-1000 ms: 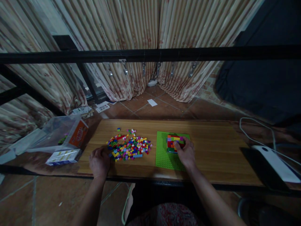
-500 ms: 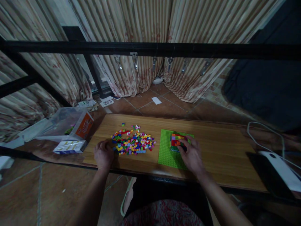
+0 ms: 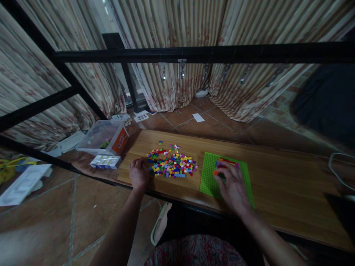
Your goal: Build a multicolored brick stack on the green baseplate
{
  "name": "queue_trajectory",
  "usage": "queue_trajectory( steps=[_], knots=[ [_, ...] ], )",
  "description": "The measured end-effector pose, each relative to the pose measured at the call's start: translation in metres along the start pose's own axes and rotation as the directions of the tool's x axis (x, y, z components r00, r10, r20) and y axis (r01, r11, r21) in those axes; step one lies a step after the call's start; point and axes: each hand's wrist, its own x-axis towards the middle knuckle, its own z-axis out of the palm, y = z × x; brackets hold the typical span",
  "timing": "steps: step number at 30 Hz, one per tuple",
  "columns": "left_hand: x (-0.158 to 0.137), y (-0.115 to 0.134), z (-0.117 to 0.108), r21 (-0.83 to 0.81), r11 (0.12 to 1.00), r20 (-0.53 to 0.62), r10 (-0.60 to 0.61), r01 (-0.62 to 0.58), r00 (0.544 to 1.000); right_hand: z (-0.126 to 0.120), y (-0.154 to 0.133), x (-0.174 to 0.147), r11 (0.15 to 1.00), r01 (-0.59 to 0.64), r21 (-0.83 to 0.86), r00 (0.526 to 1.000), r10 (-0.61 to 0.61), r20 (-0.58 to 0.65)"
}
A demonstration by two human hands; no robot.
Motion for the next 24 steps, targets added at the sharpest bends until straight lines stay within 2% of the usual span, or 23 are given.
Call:
queue_trajectory(
  steps=[4, 8, 14, 18, 21, 24],
  knots=[
    [-0.002, 0.001, 0.000, -0.001, 1.000, 0.004, -0.016, 0.016, 1.000, 0.036, -0.052, -0.010, 0.990, 0.049, 0.134, 0.988, -0.068, 0.138],
    [-0.003, 0.001, 0.000, -0.001, 1.000, 0.001, -0.010, 0.010, 1.000, 0.067, -0.078, -0.016, 0.982, 0.043, 0.185, 0.984, -0.074, 0.164],
    [-0.004, 0.001, 0.001, -0.017, 1.000, -0.004, -0.018, 0.018, 1.000, 0.074, -0.089, 0.008, 0.980, 0.096, 0.175, 0.984, -0.120, 0.134],
    [-0.004, 0.002, -0.001, -0.020, 0.999, -0.003, -0.026, 0.026, 1.000, 0.085, -0.095, 0.030, 0.990, 0.082, 0.118, 0.978, -0.103, 0.179],
    [-0.004, 0.003, -0.002, -0.027, 0.999, 0.002, -0.019, 0.019, 1.000, 0.092, -0.095, 0.035, 0.991, 0.092, 0.100, 0.968, -0.113, 0.224],
    [-0.004, 0.004, -0.002, -0.039, 0.999, 0.010, -0.026, 0.026, 1.000, 0.090, -0.088, 0.034, 0.992, 0.073, 0.103, 0.972, -0.093, 0.214]
  ],
)
